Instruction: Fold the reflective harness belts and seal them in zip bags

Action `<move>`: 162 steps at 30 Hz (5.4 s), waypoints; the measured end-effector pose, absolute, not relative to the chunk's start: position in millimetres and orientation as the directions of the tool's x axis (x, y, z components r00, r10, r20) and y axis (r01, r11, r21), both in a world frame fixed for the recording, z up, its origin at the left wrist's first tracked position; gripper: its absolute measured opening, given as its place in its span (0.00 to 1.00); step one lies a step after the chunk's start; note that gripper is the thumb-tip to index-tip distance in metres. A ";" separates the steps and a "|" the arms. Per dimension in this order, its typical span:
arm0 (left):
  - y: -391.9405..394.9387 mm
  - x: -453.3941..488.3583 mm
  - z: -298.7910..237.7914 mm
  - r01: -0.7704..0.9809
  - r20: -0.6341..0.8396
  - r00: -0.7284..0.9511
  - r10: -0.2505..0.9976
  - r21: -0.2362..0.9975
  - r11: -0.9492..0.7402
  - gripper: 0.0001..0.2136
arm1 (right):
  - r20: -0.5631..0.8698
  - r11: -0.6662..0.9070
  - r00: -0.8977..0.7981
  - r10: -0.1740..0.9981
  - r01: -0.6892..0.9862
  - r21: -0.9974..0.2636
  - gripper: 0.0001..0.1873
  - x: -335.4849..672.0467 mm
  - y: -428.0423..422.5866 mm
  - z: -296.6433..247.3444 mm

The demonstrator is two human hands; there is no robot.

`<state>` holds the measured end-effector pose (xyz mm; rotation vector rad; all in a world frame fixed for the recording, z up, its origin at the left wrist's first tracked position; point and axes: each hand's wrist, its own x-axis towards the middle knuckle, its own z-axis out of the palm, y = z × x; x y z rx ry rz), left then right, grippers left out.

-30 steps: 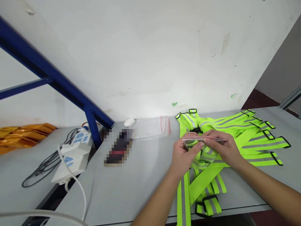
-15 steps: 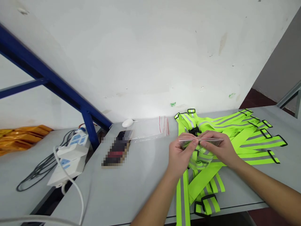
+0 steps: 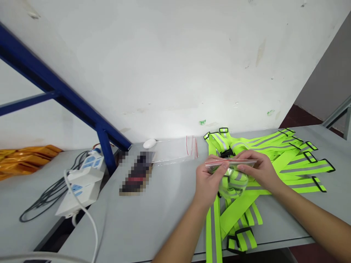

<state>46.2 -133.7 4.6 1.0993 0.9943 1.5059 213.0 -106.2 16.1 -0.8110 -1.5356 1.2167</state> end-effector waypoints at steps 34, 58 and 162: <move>-132.6 39.2 5.6 -0.275 0.249 -0.058 0.967 0.927 -0.255 0.17 | 0.336 0.366 -0.320 0.886 0.039 -0.930 0.16 221.2 -102.1 22.8; -132.9 44.1 1.2 -0.240 0.161 -0.102 0.982 0.954 -0.181 0.10 | 0.278 0.299 -0.347 0.896 0.009 -0.954 0.07 224.9 -98.7 21.6; -123.6 63.2 -1.5 0.075 -0.340 0.317 0.886 0.940 0.334 0.21 | 0.074 0.232 -0.369 0.927 0.406 -0.884 0.10 214.2 -77.7 14.4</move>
